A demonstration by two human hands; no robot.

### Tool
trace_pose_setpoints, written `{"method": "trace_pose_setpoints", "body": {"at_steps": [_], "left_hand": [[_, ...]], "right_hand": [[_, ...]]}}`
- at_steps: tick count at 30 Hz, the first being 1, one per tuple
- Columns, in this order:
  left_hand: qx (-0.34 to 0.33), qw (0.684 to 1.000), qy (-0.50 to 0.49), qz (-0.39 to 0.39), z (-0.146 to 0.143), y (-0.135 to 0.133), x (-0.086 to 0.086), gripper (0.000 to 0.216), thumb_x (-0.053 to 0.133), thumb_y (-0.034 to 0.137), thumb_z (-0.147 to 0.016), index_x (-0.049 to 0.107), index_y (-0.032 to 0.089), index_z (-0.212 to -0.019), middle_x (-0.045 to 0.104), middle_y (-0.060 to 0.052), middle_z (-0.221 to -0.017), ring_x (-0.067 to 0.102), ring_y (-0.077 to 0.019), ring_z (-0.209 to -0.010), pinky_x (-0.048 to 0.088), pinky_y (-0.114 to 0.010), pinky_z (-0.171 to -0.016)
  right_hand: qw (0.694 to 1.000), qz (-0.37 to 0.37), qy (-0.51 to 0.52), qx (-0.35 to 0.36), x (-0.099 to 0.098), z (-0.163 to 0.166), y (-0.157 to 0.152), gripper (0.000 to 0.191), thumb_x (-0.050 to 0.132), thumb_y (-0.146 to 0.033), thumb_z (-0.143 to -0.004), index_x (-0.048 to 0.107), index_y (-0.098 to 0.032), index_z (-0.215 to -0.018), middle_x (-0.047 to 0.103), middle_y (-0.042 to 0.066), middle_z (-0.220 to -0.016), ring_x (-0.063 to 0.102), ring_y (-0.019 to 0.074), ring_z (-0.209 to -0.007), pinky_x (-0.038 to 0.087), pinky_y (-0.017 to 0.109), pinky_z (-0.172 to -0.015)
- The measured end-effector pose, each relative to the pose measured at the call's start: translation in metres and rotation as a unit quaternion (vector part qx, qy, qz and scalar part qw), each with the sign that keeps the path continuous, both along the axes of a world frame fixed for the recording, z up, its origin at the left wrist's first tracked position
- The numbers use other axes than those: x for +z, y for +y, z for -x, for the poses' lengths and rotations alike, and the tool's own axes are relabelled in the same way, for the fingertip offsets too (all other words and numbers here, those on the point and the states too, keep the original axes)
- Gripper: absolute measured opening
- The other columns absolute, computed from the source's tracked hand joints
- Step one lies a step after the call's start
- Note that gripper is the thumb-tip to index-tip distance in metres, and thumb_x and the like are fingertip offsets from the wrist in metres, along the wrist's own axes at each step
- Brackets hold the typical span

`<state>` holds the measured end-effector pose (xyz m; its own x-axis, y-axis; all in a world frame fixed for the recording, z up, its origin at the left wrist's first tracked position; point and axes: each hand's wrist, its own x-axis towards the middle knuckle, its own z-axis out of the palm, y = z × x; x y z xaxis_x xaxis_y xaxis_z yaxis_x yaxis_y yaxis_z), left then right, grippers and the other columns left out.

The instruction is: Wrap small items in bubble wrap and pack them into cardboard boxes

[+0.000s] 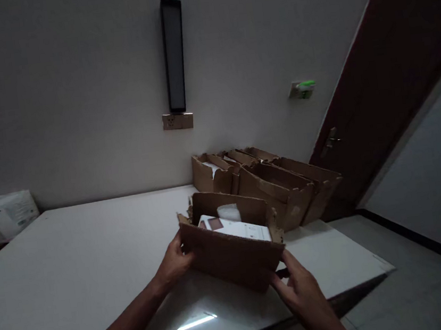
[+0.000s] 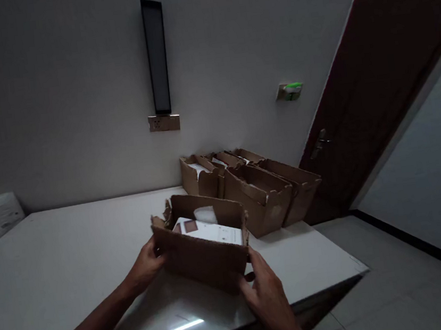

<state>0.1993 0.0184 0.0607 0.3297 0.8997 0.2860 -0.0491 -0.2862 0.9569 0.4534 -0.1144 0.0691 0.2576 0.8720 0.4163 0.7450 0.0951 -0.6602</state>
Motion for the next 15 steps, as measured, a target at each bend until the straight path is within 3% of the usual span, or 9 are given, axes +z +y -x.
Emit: {"method": "trace_pose_setpoints", "body": {"at_steps": [2,6,10,15], "left_hand": [[-0.007,1.0,-0.027,0.011,-0.031,0.019,-0.006,0.049,0.07,0.02,-0.068,0.062,0.016,-0.116,0.072,-0.009,-0.114,0.066,-0.0274,-0.109,0.053,-0.038,-0.096],[0.05,0.997,-0.044,0.029,-0.085,0.045,-0.029,0.06,0.07,0.02,-0.069,0.054,0.015,-0.127,0.066,-0.013,-0.126,0.061,-0.027,-0.118,0.045,-0.04,-0.106],[0.106,0.993,-0.023,0.04,-0.12,0.061,-0.054,0.072,0.073,0.025,-0.072,0.044,0.014,-0.137,0.059,-0.017,-0.133,0.055,-0.0304,-0.126,0.041,-0.043,-0.108],[0.133,0.991,0.013,0.013,-0.145,0.065,-0.075,0.073,0.07,0.024,-0.072,0.044,0.013,-0.139,0.051,-0.019,-0.142,0.045,-0.0338,-0.135,0.033,-0.046,-0.115]], "right_hand": [[0.999,-0.017,0.004,-0.042,-0.016,-0.017,-0.002,0.052,0.051,-0.042,-0.086,0.053,-0.017,-0.131,0.065,0.015,-0.124,0.069,0.0244,-0.091,0.057,0.032,-0.062],[0.996,-0.036,0.016,-0.076,-0.054,-0.039,0.006,0.059,0.051,-0.047,-0.089,0.046,-0.019,-0.14,0.057,0.015,-0.138,0.059,0.028,-0.123,0.058,0.035,-0.08],[0.998,-0.019,0.024,-0.061,-0.085,-0.057,0.025,0.063,0.051,-0.049,-0.087,0.045,-0.017,-0.141,0.056,0.017,-0.141,0.057,0.0291,-0.127,0.051,0.043,-0.101],[0.999,-0.016,0.029,-0.032,-0.101,-0.072,0.046,0.062,0.051,-0.045,-0.087,0.047,-0.018,-0.142,0.053,0.015,-0.146,0.05,0.0286,-0.135,0.041,0.045,-0.113]]}}
